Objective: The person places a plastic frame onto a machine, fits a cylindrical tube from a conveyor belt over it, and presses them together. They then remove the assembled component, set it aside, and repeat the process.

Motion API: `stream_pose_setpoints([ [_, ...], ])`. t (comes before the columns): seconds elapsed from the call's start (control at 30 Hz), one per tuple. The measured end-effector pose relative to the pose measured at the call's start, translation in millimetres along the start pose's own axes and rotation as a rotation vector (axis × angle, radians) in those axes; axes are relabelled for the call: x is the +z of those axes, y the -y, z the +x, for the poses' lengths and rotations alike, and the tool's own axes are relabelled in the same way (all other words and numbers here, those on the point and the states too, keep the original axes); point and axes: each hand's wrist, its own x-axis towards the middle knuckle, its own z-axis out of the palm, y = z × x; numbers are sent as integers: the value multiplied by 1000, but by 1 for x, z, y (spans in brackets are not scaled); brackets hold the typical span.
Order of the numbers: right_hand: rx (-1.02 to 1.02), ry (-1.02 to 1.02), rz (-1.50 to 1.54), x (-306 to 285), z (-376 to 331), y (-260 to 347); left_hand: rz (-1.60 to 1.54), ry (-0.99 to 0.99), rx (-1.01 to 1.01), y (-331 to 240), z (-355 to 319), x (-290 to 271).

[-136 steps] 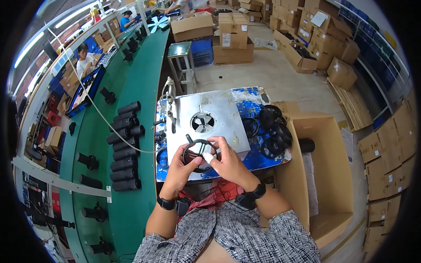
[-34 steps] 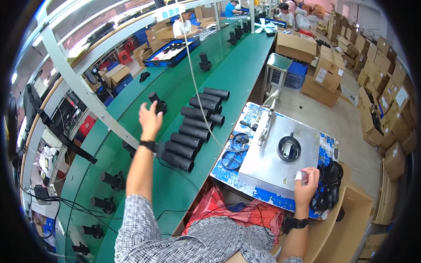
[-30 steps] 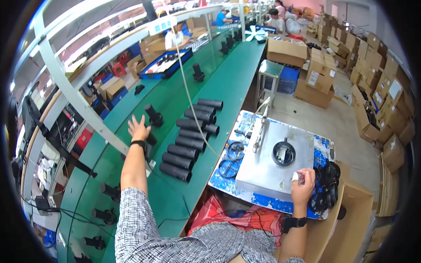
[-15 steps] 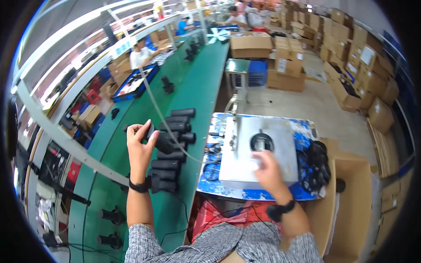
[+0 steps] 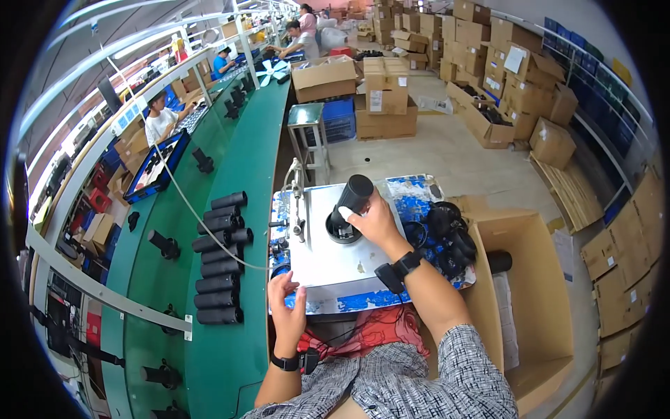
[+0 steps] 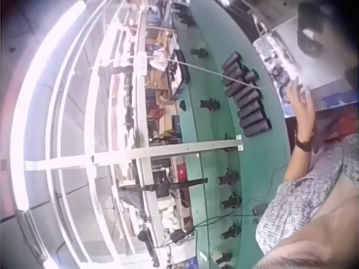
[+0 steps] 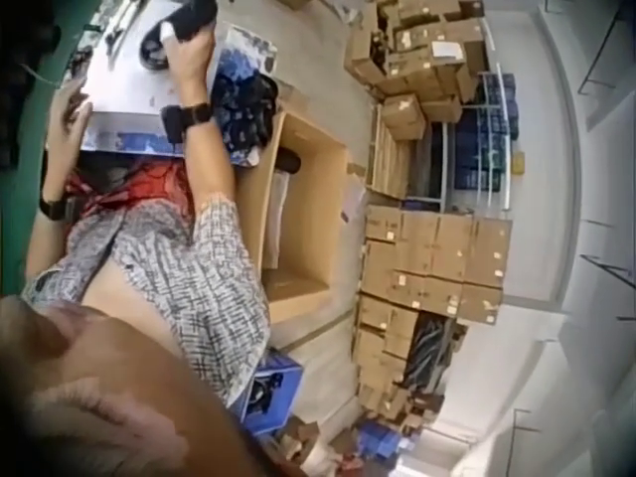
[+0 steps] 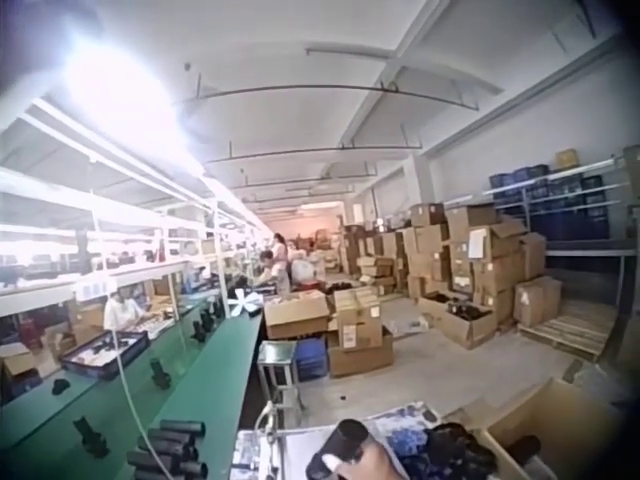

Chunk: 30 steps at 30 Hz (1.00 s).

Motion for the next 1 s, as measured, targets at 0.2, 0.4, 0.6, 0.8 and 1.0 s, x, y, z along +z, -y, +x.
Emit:
stream_pose_setpoints([
  [0.2,-32,52,-151,6,-6,7,26,-143,-128,24,-5,-38],
  [0.4,48,82,-328,22,-3,-3,77,-120,-44,43,33,-42],
  [0.6,79,290,-224,2,10,-11,252,0,66,81,109,-44],
  [0.8,-19,321,-112,9,4,-25,394,189,57,144,173,-28],
  [1.0,66,143,-224,21,-4,-13,676,397,-7,224,206,-16],
])
